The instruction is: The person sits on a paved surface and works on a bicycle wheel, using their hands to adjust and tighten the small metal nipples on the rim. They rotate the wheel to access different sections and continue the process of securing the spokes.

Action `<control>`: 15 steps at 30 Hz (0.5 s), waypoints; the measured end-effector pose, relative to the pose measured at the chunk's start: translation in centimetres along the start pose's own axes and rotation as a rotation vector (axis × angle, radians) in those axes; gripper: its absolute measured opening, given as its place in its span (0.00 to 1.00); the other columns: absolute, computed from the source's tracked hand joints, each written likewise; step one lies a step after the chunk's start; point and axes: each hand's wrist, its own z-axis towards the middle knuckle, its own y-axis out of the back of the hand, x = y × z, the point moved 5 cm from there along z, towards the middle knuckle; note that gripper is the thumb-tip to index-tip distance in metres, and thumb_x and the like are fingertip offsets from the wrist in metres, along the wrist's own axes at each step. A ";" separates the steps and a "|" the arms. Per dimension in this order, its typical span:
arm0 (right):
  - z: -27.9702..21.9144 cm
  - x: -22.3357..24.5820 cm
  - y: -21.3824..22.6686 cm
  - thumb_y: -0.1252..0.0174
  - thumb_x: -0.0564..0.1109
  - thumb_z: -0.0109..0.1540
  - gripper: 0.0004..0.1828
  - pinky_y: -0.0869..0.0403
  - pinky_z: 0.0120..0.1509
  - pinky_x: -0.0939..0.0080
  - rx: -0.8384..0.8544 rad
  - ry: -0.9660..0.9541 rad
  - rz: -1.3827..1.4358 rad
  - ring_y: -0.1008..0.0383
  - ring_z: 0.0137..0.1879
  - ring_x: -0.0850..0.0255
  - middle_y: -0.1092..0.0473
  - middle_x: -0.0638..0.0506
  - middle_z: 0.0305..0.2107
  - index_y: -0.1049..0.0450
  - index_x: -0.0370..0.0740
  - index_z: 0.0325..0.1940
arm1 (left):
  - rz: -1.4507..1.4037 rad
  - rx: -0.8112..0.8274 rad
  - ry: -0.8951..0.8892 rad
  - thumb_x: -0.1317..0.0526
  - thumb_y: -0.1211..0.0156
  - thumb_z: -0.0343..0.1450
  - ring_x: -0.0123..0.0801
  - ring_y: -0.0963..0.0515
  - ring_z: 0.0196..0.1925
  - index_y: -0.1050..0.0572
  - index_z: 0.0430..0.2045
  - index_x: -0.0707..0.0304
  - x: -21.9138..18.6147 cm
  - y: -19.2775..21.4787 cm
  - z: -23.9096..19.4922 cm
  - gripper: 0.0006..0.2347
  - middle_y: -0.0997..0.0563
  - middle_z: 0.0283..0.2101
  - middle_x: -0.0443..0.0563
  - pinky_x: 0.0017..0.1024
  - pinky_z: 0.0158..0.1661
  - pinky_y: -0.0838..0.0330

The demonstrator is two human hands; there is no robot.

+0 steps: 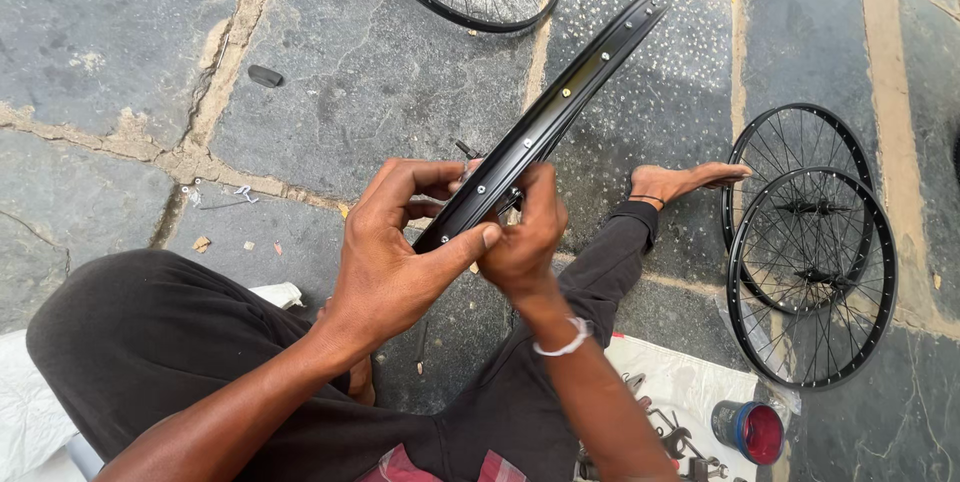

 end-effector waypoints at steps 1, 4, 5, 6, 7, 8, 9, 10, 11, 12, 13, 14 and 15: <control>-0.7 0.0 -0.4 0.36 0.49 0.63 0.17 0.21 0.58 0.56 -0.115 0.027 -0.059 0.19 0.54 0.58 0.24 0.43 0.44 0.31 0.34 0.47 | 0.023 -0.023 -0.012 0.60 0.26 0.63 0.34 0.18 0.48 0.23 0.47 0.72 -0.1 0.1 -0.2 0.21 0.22 0.46 0.55 0.31 0.47 0.20; -2.7 1.3 -1.6 0.39 0.51 0.68 0.19 0.26 0.63 0.53 -0.375 0.085 -0.098 0.27 0.59 0.51 0.32 0.40 0.50 0.33 0.32 0.48 | 0.048 -0.034 -0.016 0.61 0.27 0.62 0.34 0.18 0.46 0.24 0.49 0.72 0.1 0.1 -0.5 0.23 0.22 0.45 0.55 0.31 0.45 0.20; -3.6 2.2 -2.0 0.45 0.52 0.72 0.19 0.29 0.69 0.53 -0.401 0.095 -0.013 0.29 0.63 0.49 0.34 0.40 0.55 0.33 0.31 0.54 | 0.027 -0.006 0.002 0.62 0.28 0.63 0.33 0.17 0.46 0.24 0.49 0.71 0.2 0.0 -0.5 0.21 0.21 0.44 0.54 0.30 0.45 0.19; -4.4 3.2 -2.2 0.50 0.52 0.77 0.20 0.32 0.74 0.53 -0.428 0.105 0.074 0.32 0.67 0.48 0.36 0.40 0.59 0.34 0.30 0.60 | 0.005 0.023 0.021 0.63 0.30 0.63 0.33 0.16 0.45 0.23 0.49 0.70 0.3 -0.1 -0.6 0.20 0.21 0.43 0.53 0.30 0.45 0.18; -5.0 3.9 -2.4 0.51 0.53 0.76 0.22 0.33 0.73 0.53 -0.429 0.084 0.120 0.33 0.67 0.49 0.36 0.40 0.59 0.36 0.30 0.60 | -0.060 0.062 -0.014 0.64 0.31 0.64 0.34 0.17 0.47 0.24 0.51 0.72 0.1 -0.2 -0.5 0.21 0.21 0.45 0.54 0.30 0.48 0.20; -5.7 4.5 -2.6 0.51 0.55 0.75 0.23 0.34 0.73 0.54 -0.429 0.064 0.167 0.34 0.67 0.51 0.36 0.41 0.59 0.37 0.29 0.60 | -0.126 0.101 -0.049 0.65 0.33 0.65 0.35 0.17 0.50 0.25 0.54 0.73 -0.1 -0.3 -0.4 0.22 0.21 0.47 0.55 0.31 0.51 0.22; -6.2 4.6 -2.7 0.52 0.56 0.75 0.25 0.35 0.73 0.54 -0.427 0.045 0.214 0.35 0.66 0.52 0.37 0.41 0.59 0.39 0.28 0.59 | -0.193 0.138 -0.083 0.66 0.34 0.66 0.36 0.18 0.52 0.26 0.56 0.74 -0.4 -0.4 -0.4 0.22 0.22 0.48 0.56 0.31 0.54 0.23; -6.1 4.1 -2.5 0.51 0.55 0.74 0.24 0.31 0.70 0.56 -0.391 0.028 0.277 0.32 0.64 0.55 0.35 0.42 0.59 0.38 0.29 0.59 | -0.126 0.124 -0.111 0.66 0.35 0.66 0.35 0.19 0.51 0.26 0.55 0.75 -0.8 -0.4 -0.4 0.21 0.22 0.47 0.56 0.32 0.53 0.24; -5.8 3.2 -2.1 0.50 0.55 0.74 0.23 0.28 0.68 0.57 -0.362 0.007 0.338 0.29 0.61 0.57 0.34 0.43 0.58 0.36 0.30 0.59 | -0.057 0.116 -0.139 0.65 0.35 0.66 0.35 0.19 0.51 0.26 0.53 0.75 -1.2 -0.4 -0.4 0.20 0.22 0.46 0.57 0.32 0.52 0.26; -5.8 2.5 -1.9 0.48 0.54 0.74 0.22 0.24 0.65 0.59 -0.332 -0.012 0.399 0.26 0.58 0.60 0.32 0.44 0.57 0.35 0.31 0.59 | 0.011 0.108 -0.167 0.65 0.36 0.67 0.35 0.20 0.50 0.26 0.52 0.76 -1.7 -0.3 -0.4 0.19 0.22 0.45 0.57 0.33 0.51 0.27; -5.8 1.9 -1.6 0.48 0.52 0.74 0.21 0.25 0.66 0.59 -0.294 -0.042 0.425 0.26 0.58 0.61 0.31 0.44 0.56 0.34 0.30 0.60 | 0.138 0.058 -0.237 0.65 0.35 0.65 0.39 0.22 0.49 0.26 0.49 0.77 -2.4 -0.1 -0.2 0.19 0.23 0.45 0.60 0.35 0.50 0.27; -5.7 1.3 -1.4 0.48 0.51 0.75 0.20 0.26 0.66 0.59 -0.256 -0.071 0.452 0.26 0.58 0.61 0.30 0.43 0.55 0.33 0.29 0.61 | 0.264 0.006 -0.307 0.64 0.34 0.64 0.42 0.23 0.48 0.26 0.47 0.77 -3.0 0.3 0.3 0.19 0.24 0.44 0.62 0.37 0.48 0.28; -5.9 1.0 -1.4 0.48 0.49 0.75 0.20 0.27 0.66 0.60 -0.207 -0.104 0.480 0.27 0.58 0.62 0.29 0.43 0.54 0.32 0.28 0.62 | 0.391 -0.054 -0.368 0.64 0.33 0.62 0.46 0.25 0.47 0.26 0.44 0.78 -3.5 0.6 0.4 0.19 0.25 0.43 0.65 0.39 0.46 0.29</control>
